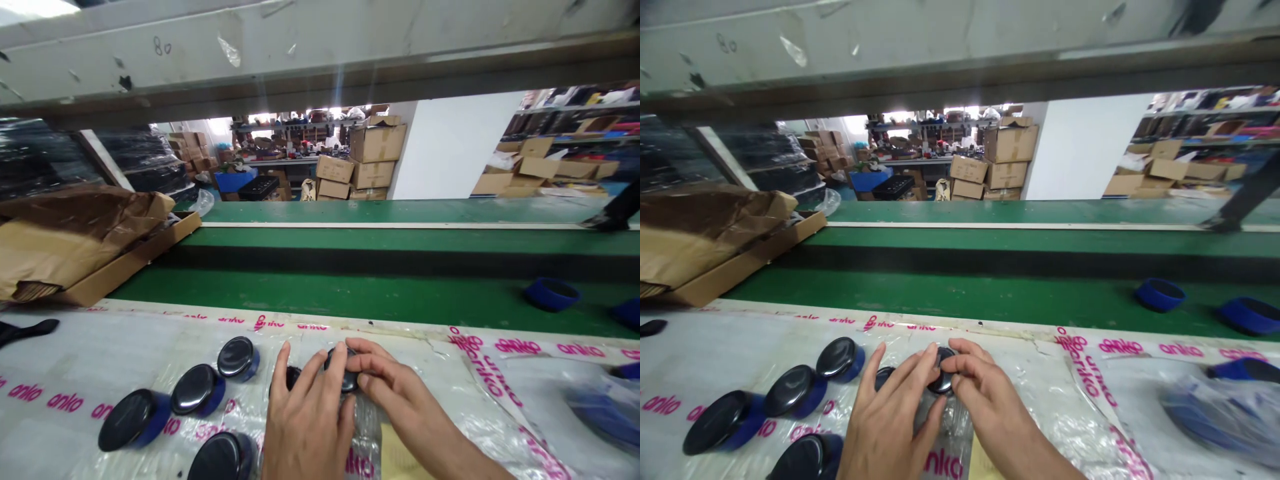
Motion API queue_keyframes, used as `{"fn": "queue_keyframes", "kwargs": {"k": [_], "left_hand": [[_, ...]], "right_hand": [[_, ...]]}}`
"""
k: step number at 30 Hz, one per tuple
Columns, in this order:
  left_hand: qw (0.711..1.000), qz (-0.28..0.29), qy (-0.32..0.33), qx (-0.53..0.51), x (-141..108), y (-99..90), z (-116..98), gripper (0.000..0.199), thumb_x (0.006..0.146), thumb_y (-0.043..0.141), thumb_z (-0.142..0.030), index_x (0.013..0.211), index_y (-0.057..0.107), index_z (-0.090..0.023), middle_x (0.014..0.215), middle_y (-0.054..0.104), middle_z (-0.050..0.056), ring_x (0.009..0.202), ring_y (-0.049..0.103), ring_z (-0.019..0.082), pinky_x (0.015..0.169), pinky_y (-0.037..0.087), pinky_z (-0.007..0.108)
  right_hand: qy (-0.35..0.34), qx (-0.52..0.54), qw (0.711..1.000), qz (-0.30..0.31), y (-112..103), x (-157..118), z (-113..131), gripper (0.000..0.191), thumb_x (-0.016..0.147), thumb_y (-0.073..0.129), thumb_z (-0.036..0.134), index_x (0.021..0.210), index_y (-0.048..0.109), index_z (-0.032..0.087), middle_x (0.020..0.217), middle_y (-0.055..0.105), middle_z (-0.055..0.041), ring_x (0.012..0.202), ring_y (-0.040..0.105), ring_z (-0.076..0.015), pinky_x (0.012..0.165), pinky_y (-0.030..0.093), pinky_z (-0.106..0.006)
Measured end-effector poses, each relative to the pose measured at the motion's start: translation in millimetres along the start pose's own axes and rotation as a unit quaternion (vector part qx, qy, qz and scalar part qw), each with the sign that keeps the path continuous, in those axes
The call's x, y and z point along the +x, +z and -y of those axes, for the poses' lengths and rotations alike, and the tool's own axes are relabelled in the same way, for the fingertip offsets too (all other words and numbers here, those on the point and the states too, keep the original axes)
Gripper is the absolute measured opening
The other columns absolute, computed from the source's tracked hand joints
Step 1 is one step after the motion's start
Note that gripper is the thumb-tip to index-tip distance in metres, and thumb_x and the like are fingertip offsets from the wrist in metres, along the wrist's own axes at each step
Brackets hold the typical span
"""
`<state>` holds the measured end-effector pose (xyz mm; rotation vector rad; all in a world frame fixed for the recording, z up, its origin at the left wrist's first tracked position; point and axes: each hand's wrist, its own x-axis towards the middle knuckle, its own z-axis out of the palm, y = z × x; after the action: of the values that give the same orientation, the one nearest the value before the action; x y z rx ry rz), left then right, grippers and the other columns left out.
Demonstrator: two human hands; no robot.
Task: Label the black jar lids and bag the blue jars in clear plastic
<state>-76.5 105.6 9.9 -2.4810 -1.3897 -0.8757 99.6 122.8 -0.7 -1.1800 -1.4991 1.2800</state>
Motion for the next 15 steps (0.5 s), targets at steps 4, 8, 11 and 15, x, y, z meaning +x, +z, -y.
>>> {"fn": "queue_keyframes", "kwargs": {"k": [4,8,11,15], "left_hand": [[0.999,-0.009,0.023,0.03,1,-1.4,-2,0.054,0.092,0.053,-0.011,0.145,0.042,-0.015,0.113,0.074,0.003,0.113,0.066,0.019,0.125,0.01,0.046],[0.998,-0.036,-0.038,-0.04,-1,-0.4,-2,0.054,0.093,0.05,-0.014,0.145,0.037,-0.014,0.109,0.075,0.003,0.101,0.07,0.016,0.117,0.034,0.041],[0.986,-0.094,-0.125,-0.055,-3,-2.1,0,0.044,0.094,0.051,-0.019,0.138,0.045,-0.02,0.11,0.074,0.003,0.107,0.068,0.02,0.11,0.043,0.044],[0.959,-0.13,-0.24,-0.074,-6,-8.6,5,0.041,0.094,0.053,-0.026,0.135,0.049,-0.024,0.109,0.073,0.004,0.107,0.067,0.023,0.107,0.045,0.049]], "right_hand": [[-0.033,-0.11,0.989,-0.098,-10,2,-1,0.027,0.096,0.048,0.037,0.109,0.069,0.026,0.147,0.049,-0.0089,0.136,0.045,-0.0297,0.111,0.04,-0.055],[-0.141,-0.223,0.953,-0.148,-16,0,1,0.029,0.1,0.045,0.03,0.122,0.063,0.026,0.141,0.055,-0.0094,0.131,0.05,-0.0284,0.106,0.047,-0.054],[-0.283,-0.31,0.896,-0.144,-15,-5,4,0.035,0.098,0.045,0.018,0.131,0.054,0.024,0.136,0.059,-0.0099,0.131,0.05,-0.0259,0.105,0.05,-0.049],[-0.371,-0.43,0.818,-0.094,-7,-9,5,0.042,0.09,0.042,0.004,0.128,0.055,0.016,0.137,0.058,-0.017,0.13,0.053,-0.0275,0.098,0.056,-0.047]]}}
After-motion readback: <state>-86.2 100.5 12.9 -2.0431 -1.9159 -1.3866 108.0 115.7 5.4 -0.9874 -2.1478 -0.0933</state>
